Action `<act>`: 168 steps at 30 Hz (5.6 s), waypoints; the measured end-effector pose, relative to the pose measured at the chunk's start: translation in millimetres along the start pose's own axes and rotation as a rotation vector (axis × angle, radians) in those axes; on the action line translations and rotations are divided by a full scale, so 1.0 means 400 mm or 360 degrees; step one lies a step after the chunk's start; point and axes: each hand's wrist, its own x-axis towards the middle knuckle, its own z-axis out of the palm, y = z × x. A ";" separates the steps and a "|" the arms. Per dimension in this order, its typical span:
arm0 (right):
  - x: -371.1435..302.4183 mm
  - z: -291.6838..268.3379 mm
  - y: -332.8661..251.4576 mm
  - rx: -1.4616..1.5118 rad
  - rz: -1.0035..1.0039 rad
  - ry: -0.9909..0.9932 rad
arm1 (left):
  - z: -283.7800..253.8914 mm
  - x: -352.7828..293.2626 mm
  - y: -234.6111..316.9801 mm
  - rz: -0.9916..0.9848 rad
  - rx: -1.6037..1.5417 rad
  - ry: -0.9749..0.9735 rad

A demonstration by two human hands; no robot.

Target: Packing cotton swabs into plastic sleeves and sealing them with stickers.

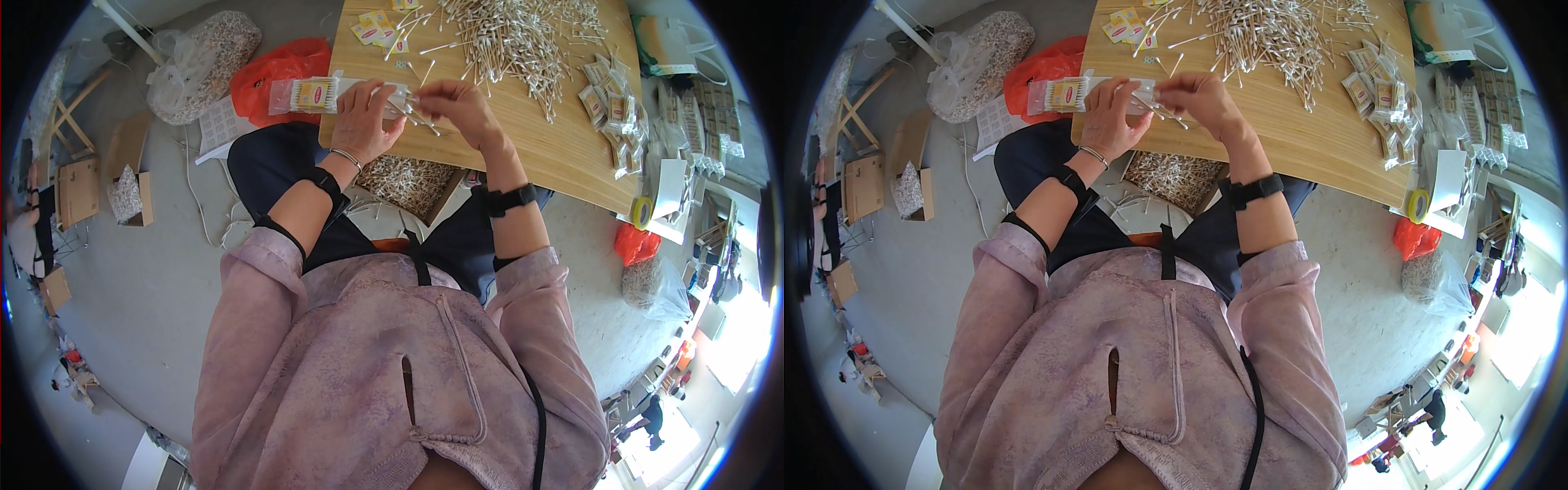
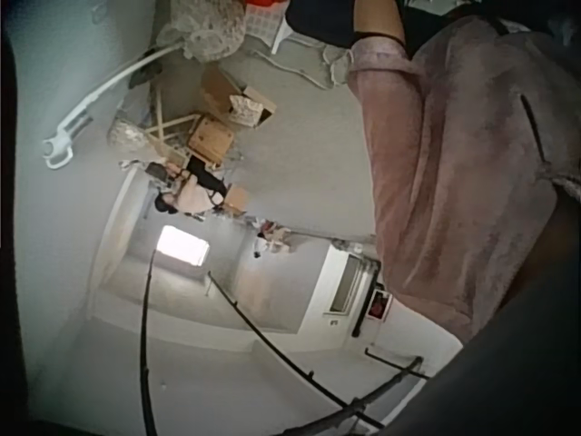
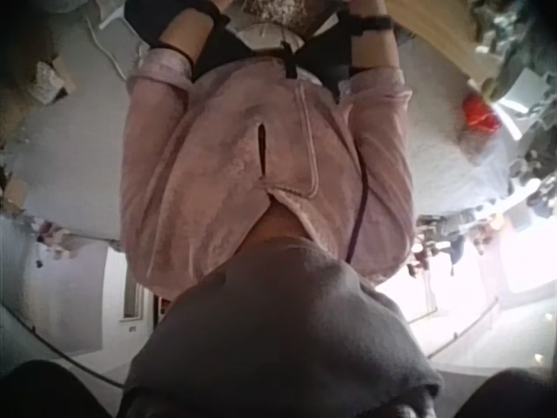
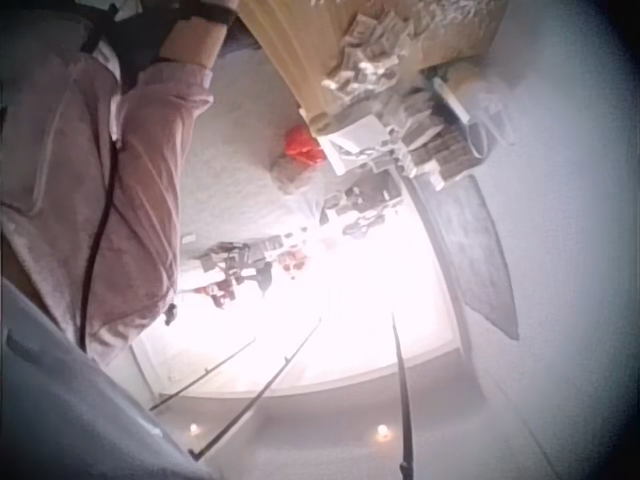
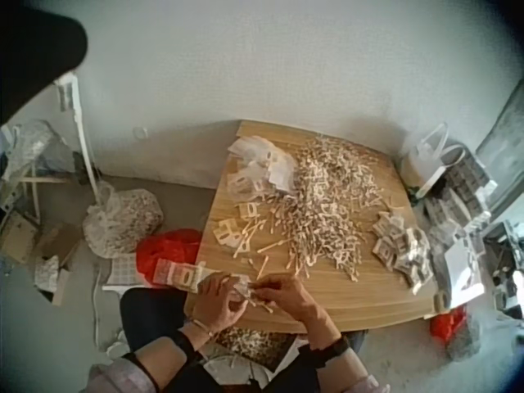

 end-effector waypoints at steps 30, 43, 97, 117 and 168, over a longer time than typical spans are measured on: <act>-0.118 0.056 0.058 -0.1228 -0.0190 0.0270 | 0.029 -0.008 -0.045 0.0110 -0.0253 -0.0011; -0.085 0.073 0.110 -0.1274 -0.0220 0.0747 | 0.018 -0.005 -0.037 0.0165 -0.0317 -0.0073; -0.056 -0.047 0.096 -0.1111 -0.0290 0.1028 | 0.005 0.006 -0.026 0.0090 -0.0262 -0.0090; -0.031 0.176 0.101 -0.0542 -0.0446 0.0830 | 0.013 0.012 -0.042 -0.0104 -0.0488 0.0119; -0.117 0.099 0.079 -0.1561 -0.0347 0.0327 | 0.032 0.014 -0.040 -0.0176 -0.0298 0.0305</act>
